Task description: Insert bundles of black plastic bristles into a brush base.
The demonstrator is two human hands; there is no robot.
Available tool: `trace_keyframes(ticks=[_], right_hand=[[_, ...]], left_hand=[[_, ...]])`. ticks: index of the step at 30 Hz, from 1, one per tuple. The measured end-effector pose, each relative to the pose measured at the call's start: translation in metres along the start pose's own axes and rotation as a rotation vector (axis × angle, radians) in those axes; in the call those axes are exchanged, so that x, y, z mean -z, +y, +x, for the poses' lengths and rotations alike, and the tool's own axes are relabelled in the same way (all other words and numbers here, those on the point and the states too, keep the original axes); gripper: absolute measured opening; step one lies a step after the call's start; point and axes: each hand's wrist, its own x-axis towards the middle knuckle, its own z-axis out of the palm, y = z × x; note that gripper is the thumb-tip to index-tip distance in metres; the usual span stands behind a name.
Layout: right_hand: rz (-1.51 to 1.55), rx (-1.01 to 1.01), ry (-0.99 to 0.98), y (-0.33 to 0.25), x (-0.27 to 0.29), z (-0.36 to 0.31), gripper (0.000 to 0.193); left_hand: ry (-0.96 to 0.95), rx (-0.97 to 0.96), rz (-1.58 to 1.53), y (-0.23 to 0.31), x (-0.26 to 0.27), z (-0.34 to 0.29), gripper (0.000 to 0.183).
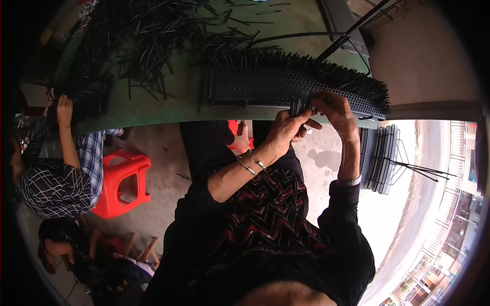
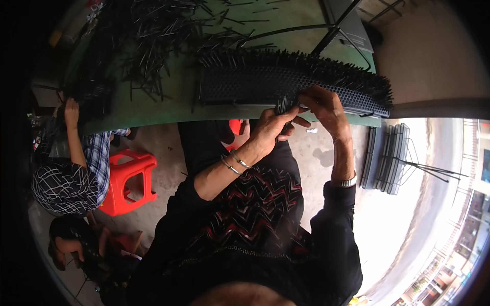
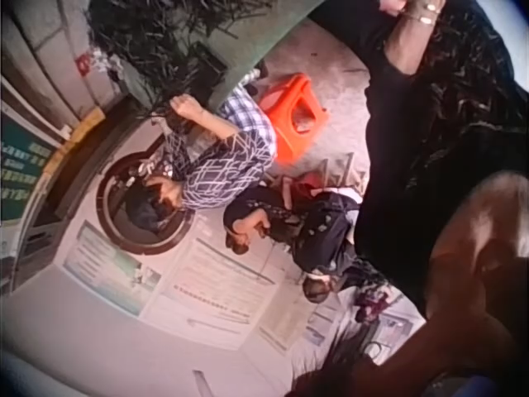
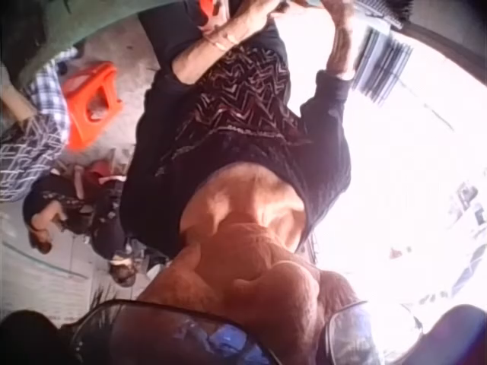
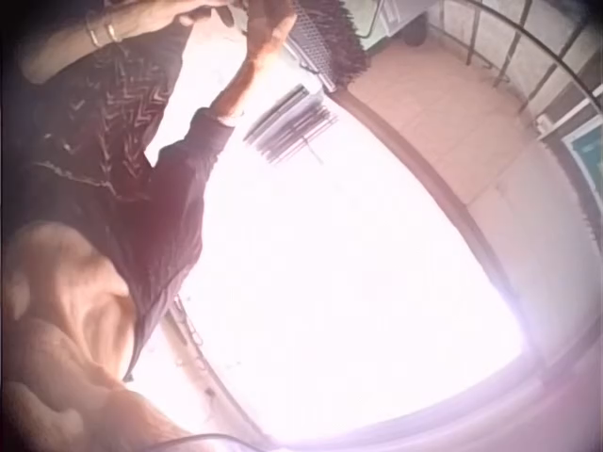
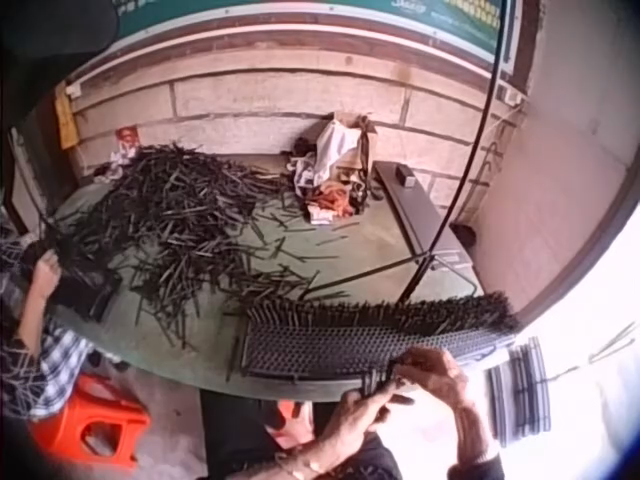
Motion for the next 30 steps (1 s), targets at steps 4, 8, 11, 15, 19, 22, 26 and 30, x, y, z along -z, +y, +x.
trace_keyframes(ticks=[4,8,11,15,19,22,26,30], right_hand=[[-0.354,0.311,-0.109,-0.006,0.008,-0.002,0.012],[0.073,-0.016,-0.010,-0.011,0.005,-0.005,0.010],[0.248,-0.039,0.153,-0.016,0.003,-0.009,0.009],[0.082,0.123,0.606,-0.008,0.006,0.002,0.007],[-0.282,0.132,0.775,-0.001,0.008,0.015,0.008],[-0.381,0.116,0.775,0.002,0.005,0.024,0.009],[-0.409,0.149,0.738,0.003,0.006,0.025,0.011],[-0.432,0.150,0.730,0.006,0.010,0.025,0.011]], left_hand=[[-0.045,-0.019,0.042,-0.003,-0.002,0.002,0.033],[0.027,0.005,0.080,-0.002,-0.001,0.005,0.034],[0.067,-0.027,0.040,-0.006,0.007,0.010,0.032],[0.141,0.092,-0.088,-0.007,0.012,0.019,0.024],[0.170,0.131,-0.243,-0.018,0.011,0.027,0.022],[0.159,0.088,-0.315,-0.020,0.010,0.029,0.020],[0.173,0.100,-0.316,-0.016,0.010,0.026,0.020],[0.233,0.153,-0.233,-0.004,0.000,0.018,0.022]])
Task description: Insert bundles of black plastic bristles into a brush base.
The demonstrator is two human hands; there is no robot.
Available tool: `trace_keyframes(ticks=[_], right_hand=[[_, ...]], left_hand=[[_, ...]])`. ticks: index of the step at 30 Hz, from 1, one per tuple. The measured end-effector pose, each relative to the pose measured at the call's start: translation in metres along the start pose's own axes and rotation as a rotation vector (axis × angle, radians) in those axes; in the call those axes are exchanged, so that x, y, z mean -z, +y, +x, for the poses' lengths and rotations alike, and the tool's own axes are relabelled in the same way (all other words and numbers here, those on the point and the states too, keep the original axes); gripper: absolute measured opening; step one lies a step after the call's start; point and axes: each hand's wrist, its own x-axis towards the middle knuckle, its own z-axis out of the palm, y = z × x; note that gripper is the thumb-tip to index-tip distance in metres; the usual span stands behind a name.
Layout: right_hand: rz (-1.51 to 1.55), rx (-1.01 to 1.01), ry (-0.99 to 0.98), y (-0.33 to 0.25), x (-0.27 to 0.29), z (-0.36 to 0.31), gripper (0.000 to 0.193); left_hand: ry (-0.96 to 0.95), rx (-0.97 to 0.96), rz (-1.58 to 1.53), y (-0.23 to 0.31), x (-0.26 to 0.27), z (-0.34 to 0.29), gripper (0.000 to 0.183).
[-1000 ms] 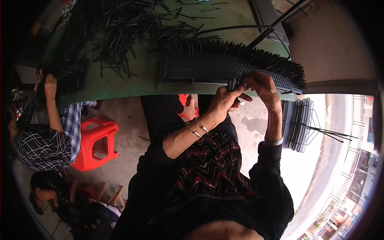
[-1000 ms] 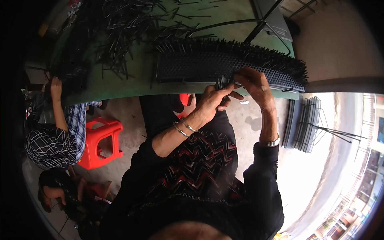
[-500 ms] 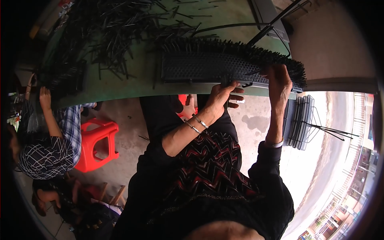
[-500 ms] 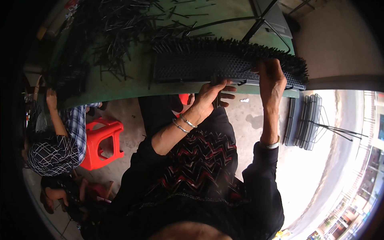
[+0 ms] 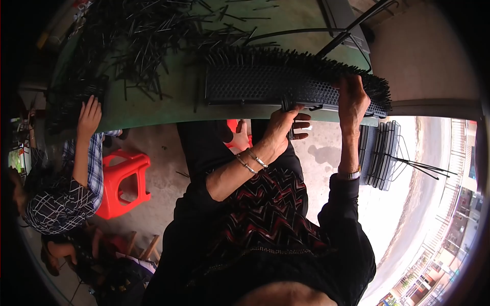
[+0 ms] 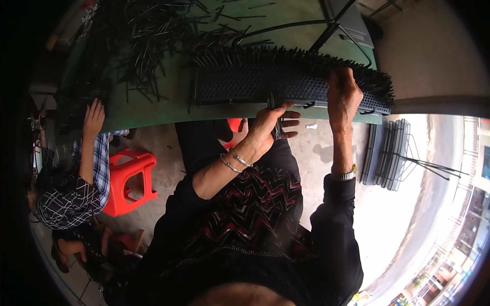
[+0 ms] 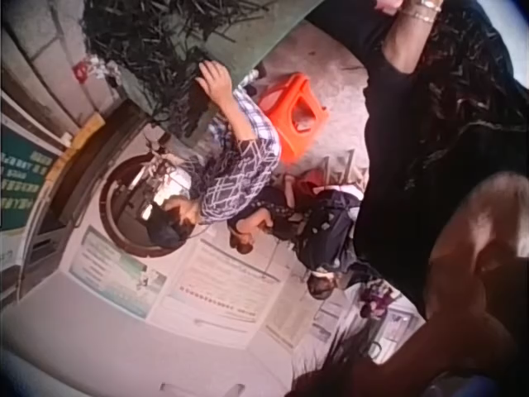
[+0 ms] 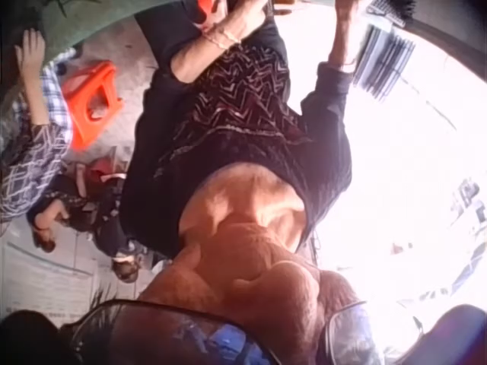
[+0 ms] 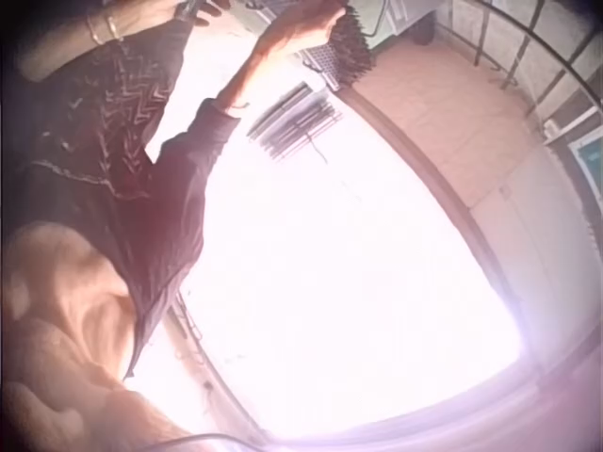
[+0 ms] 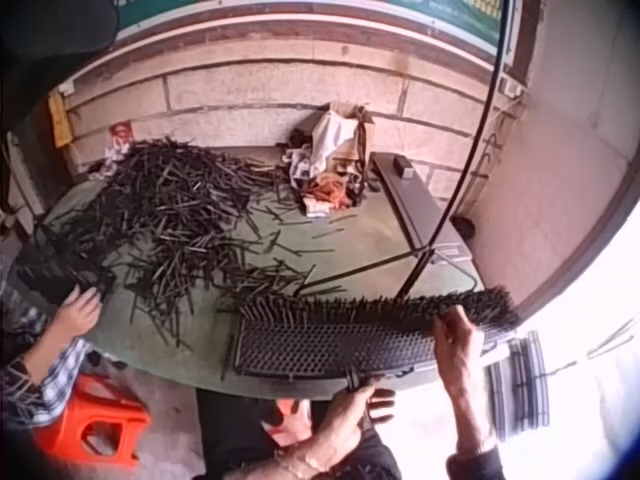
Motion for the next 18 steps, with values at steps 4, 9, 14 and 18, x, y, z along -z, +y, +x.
trace_keyframes(ticks=[4,9,14,18], right_hand=[[0.049,-0.017,-0.100,0.002,0.005,0.008,0.011],[0.046,-0.028,-0.189,0.004,0.005,0.015,0.010],[-0.141,0.174,-0.134,0.017,-0.010,0.016,0.008],[-0.114,0.153,-0.146,0.011,-0.014,0.016,0.009]], left_hand=[[-0.056,-0.028,0.053,-0.006,0.010,0.006,0.022],[-0.118,0.032,0.026,-0.004,0.012,0.007,0.025],[-0.156,0.011,0.045,-0.006,0.013,0.007,0.023],[-0.156,-0.028,0.078,-0.006,0.012,0.009,0.022]])
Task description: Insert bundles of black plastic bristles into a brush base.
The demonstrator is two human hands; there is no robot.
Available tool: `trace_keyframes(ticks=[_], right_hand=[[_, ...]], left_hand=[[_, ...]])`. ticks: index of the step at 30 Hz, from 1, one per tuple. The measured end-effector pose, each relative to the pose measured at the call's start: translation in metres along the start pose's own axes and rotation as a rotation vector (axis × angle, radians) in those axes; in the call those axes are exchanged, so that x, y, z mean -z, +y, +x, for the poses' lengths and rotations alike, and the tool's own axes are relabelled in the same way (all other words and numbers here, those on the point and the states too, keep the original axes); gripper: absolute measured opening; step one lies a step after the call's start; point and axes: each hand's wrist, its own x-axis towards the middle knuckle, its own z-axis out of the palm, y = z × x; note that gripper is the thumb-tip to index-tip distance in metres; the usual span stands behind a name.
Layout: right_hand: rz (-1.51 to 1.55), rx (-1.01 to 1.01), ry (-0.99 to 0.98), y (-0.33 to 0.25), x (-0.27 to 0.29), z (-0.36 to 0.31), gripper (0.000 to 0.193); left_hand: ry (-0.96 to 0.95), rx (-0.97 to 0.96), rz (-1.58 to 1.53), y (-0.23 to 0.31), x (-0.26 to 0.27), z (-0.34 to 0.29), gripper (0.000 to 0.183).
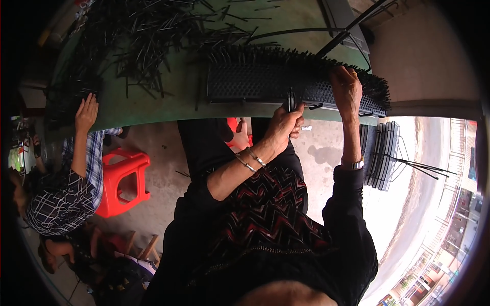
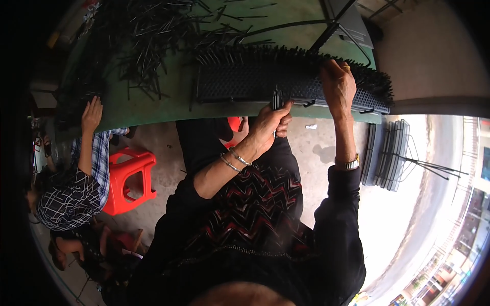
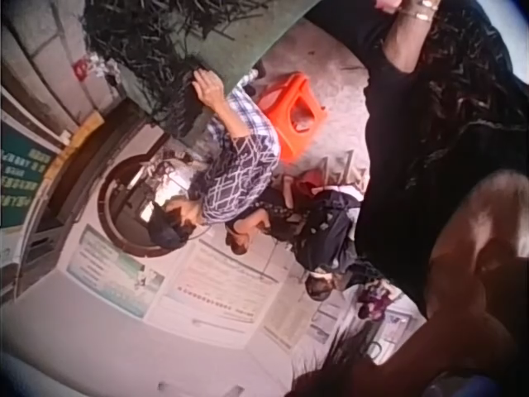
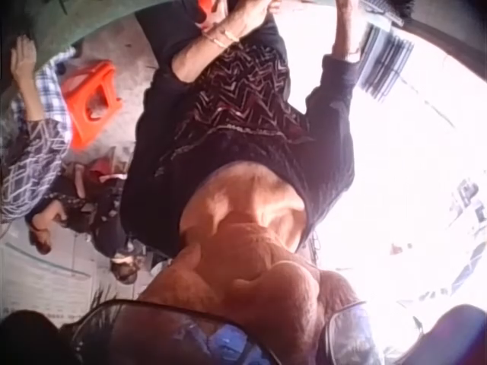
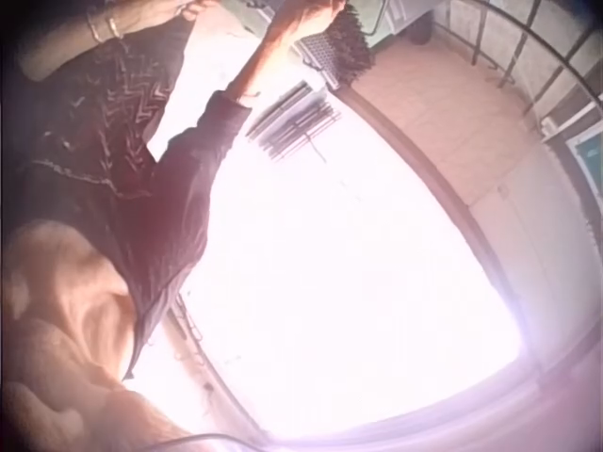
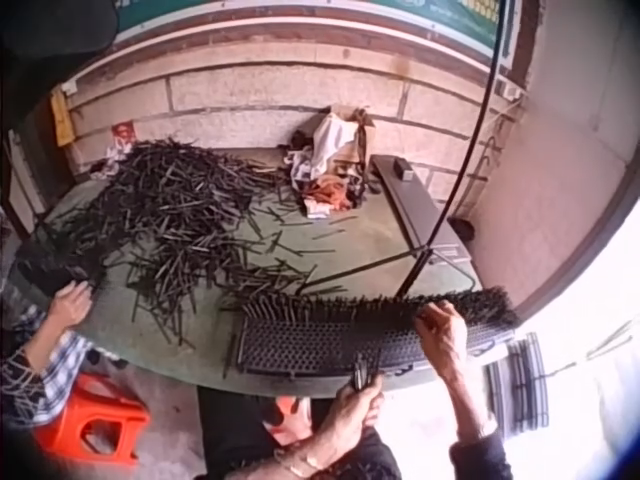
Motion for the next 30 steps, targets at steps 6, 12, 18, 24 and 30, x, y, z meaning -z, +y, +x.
trace_keyframes(ticks=[6,12,18,24,30], right_hand=[[-0.326,-0.015,0.007,-0.008,-0.005,-0.010,0.016],[-0.385,-0.046,0.047,-0.008,-0.009,-0.027,0.030],[0.436,-0.350,-0.453,-0.028,0.019,-0.035,0.036],[0.732,-0.370,-0.541,-0.015,0.021,-0.041,0.012],[0.707,-0.428,-0.458,-0.011,0.036,-0.037,0.013]], left_hand=[[0.013,0.007,-0.063,0.001,-0.006,-0.003,0.027],[0.007,-0.023,0.002,0.006,-0.009,-0.009,0.028],[-0.004,-0.033,0.142,0.011,-0.012,-0.014,0.029],[0.019,-0.003,0.269,0.009,-0.015,-0.012,0.029],[0.054,-0.044,0.181,-0.005,-0.010,-0.002,0.039]])
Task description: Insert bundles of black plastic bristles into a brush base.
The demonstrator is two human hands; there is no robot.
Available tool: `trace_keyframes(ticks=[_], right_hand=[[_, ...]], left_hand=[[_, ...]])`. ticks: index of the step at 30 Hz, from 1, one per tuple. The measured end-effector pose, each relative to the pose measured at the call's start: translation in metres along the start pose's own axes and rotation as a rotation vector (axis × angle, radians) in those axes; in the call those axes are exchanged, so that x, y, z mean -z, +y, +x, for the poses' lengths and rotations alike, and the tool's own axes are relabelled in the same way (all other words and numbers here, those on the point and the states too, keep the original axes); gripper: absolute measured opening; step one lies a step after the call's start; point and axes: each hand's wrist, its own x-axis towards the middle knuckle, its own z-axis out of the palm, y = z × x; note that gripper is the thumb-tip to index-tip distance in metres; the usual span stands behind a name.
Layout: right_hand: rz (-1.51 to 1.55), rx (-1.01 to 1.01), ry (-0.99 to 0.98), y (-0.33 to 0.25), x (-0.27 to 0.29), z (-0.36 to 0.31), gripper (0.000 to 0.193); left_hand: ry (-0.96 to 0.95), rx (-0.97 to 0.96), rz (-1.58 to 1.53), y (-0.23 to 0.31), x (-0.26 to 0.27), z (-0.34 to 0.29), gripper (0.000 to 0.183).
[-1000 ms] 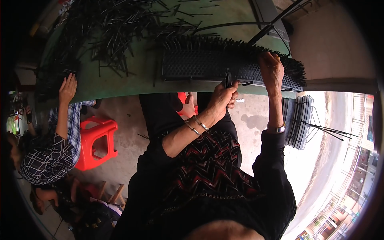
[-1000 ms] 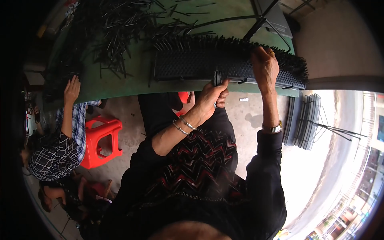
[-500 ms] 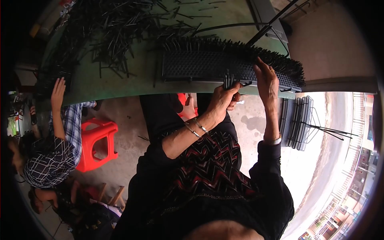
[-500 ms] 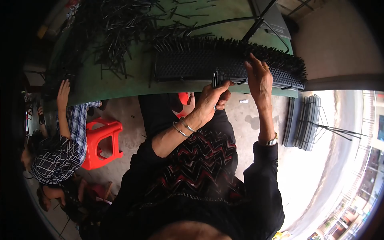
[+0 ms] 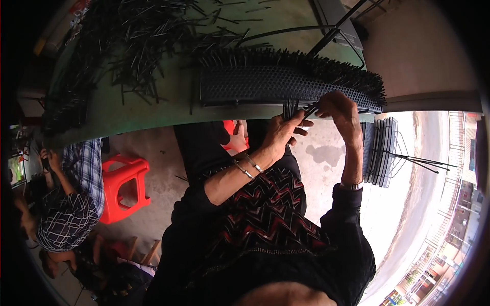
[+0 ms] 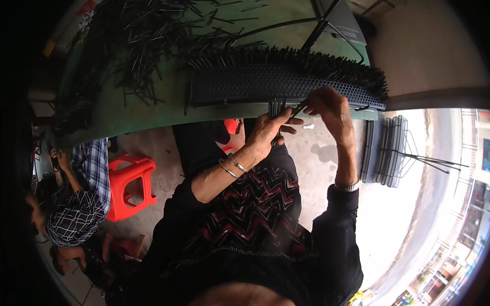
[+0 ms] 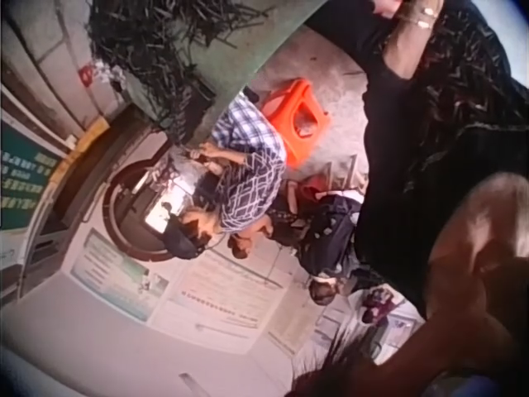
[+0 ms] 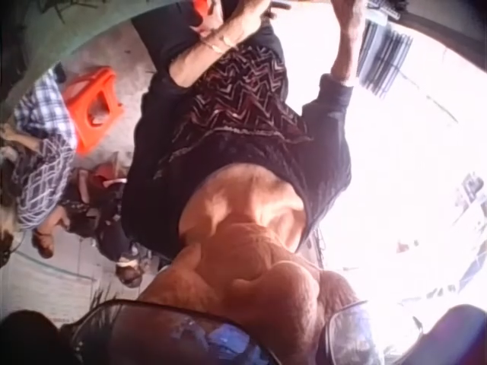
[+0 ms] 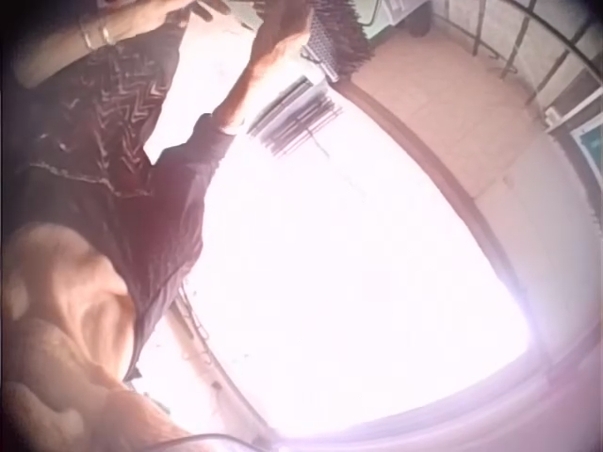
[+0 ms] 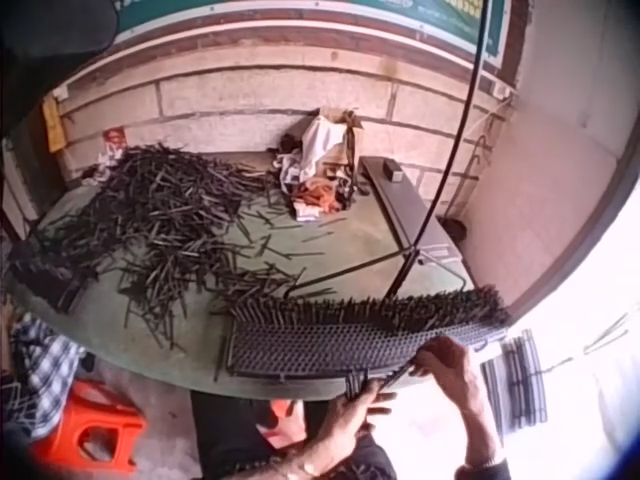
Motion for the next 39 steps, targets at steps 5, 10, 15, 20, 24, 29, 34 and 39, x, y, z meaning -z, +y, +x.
trace_keyframes(ticks=[5,10,15,20,24,29,34,39], right_hand=[[-0.328,0.260,0.472,-0.010,0.010,0.008,0.008],[-0.628,0.453,0.591,0.000,0.011,0.025,0.007],[-0.621,0.438,0.553,0.014,0.014,0.031,0.006],[-0.613,0.444,0.404,0.012,0.018,0.036,0.007],[-0.695,0.478,0.365,0.006,0.024,0.037,0.009],[-0.756,0.522,0.309,0.002,0.018,0.036,0.011],[-1.044,0.580,0.524,0.009,0.014,0.038,0.019],[-1.010,0.426,0.585,0.009,0.011,0.036,0.021]], left_hand=[[-0.022,0.074,-0.025,0.010,0.001,0.004,0.037],[-0.007,0.020,-0.115,-0.008,0.002,0.016,0.033],[0.030,0.012,-0.164,-0.012,-0.001,0.016,0.029],[0.018,0.047,-0.229,0.001,-0.009,0.005,0.026],[0.036,0.003,-0.243,-0.009,-0.003,0.008,0.026],[0.029,0.022,-0.239,-0.010,0.002,0.007,0.025],[0.018,0.020,-0.226,0.001,-0.007,-0.001,0.027],[-0.030,0.014,-0.217,0.006,-0.005,-0.003,0.028]])
